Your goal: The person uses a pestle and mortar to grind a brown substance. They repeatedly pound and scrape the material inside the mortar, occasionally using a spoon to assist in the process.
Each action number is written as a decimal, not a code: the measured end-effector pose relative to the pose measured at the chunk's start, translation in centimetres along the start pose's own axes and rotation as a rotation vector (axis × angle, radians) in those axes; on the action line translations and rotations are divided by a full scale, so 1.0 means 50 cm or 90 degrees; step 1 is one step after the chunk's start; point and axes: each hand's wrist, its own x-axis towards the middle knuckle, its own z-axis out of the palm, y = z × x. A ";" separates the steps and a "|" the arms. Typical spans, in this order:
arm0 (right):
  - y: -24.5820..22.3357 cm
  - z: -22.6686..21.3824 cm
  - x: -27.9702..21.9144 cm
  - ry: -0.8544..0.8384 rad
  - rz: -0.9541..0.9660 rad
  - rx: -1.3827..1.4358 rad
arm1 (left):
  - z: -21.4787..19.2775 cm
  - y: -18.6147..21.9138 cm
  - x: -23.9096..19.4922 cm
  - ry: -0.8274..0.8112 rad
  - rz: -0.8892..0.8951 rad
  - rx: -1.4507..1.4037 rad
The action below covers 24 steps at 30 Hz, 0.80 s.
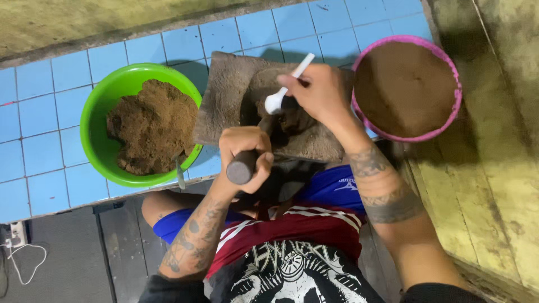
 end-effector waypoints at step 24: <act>0.076 0.010 -0.058 -0.098 -0.120 -0.199 | 0.013 -0.003 -0.012 0.045 0.070 -0.031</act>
